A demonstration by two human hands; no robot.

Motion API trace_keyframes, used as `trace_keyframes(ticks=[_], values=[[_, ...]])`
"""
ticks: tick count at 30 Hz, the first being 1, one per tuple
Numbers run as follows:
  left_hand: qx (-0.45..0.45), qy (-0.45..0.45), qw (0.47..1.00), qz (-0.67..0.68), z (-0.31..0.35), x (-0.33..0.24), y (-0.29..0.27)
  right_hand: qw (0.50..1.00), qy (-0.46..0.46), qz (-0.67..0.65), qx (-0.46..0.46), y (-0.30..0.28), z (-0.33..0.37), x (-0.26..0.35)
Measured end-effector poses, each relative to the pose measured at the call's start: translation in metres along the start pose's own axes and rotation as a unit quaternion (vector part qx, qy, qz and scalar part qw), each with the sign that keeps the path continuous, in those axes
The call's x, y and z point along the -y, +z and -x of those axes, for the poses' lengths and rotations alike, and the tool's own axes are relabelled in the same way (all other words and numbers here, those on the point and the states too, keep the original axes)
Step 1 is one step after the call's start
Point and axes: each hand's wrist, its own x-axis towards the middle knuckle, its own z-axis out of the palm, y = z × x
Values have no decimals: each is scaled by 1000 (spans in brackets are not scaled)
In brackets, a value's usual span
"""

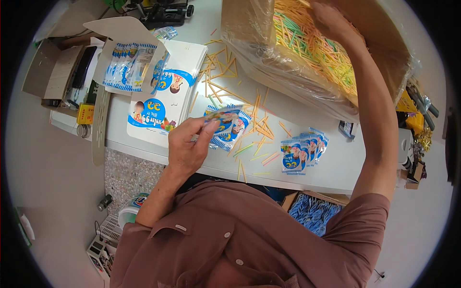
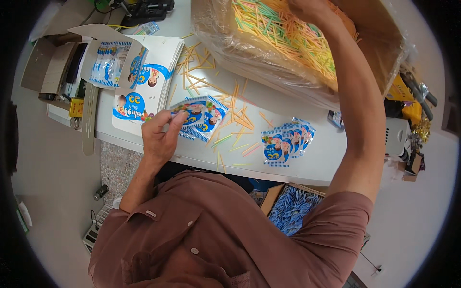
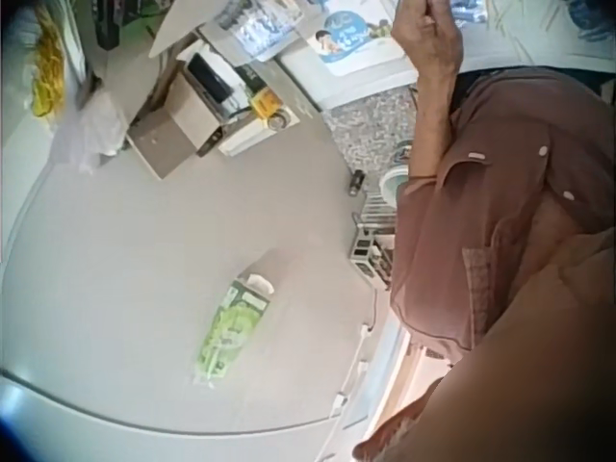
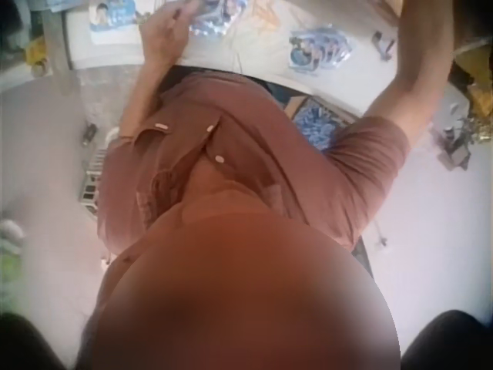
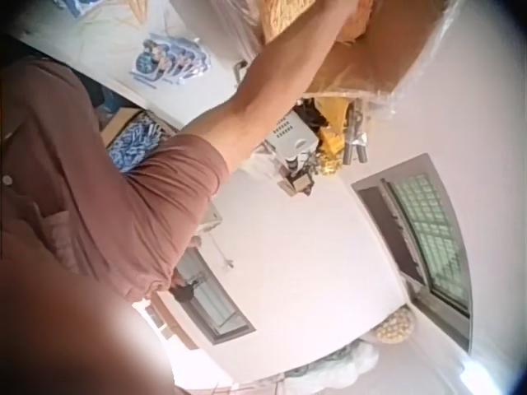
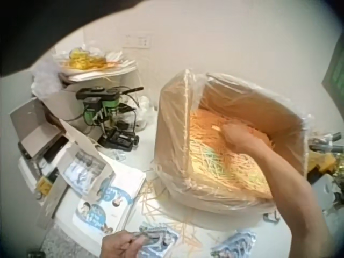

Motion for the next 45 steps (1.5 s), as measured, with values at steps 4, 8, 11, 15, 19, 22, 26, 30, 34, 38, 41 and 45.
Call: trace_keyframes(ticks=[4,8,11,15,19,22,26,30,34,38,41,45], values=[[-37,-79,988,130,-11,-13,-11,902,-52,-427,10,-51,70,-11],[-102,-53,902,416,-53,-65,-2,656,-90,-738,131,-74,158,48],[123,-6,907,402,-67,-85,7,491,-58,-833,250,-62,223,117],[429,-233,840,238,-50,-87,40,92,-11,-955,283,-2,267,191],[374,-149,897,180,-12,-35,60,-52,70,-956,280,28,295,222],[223,-93,950,198,-11,-11,63,252,49,-931,258,37,297,214],[34,-207,894,395,-24,-23,45,564,129,-809,-102,43,274,176],[21,-208,908,364,-15,4,37,734,135,-646,-160,105,260,154],[34,-233,905,355,-8,1,32,713,170,-667,-136,115,263,166],[3,-276,883,381,-9,-16,40,688,174,-698,-101,107,262,157],[77,-249,903,341,-5,0,37,632,175,-750,-88,76,261,157],[122,-197,918,323,-8,-16,39,373,138,-912,-105,42,267,167]])
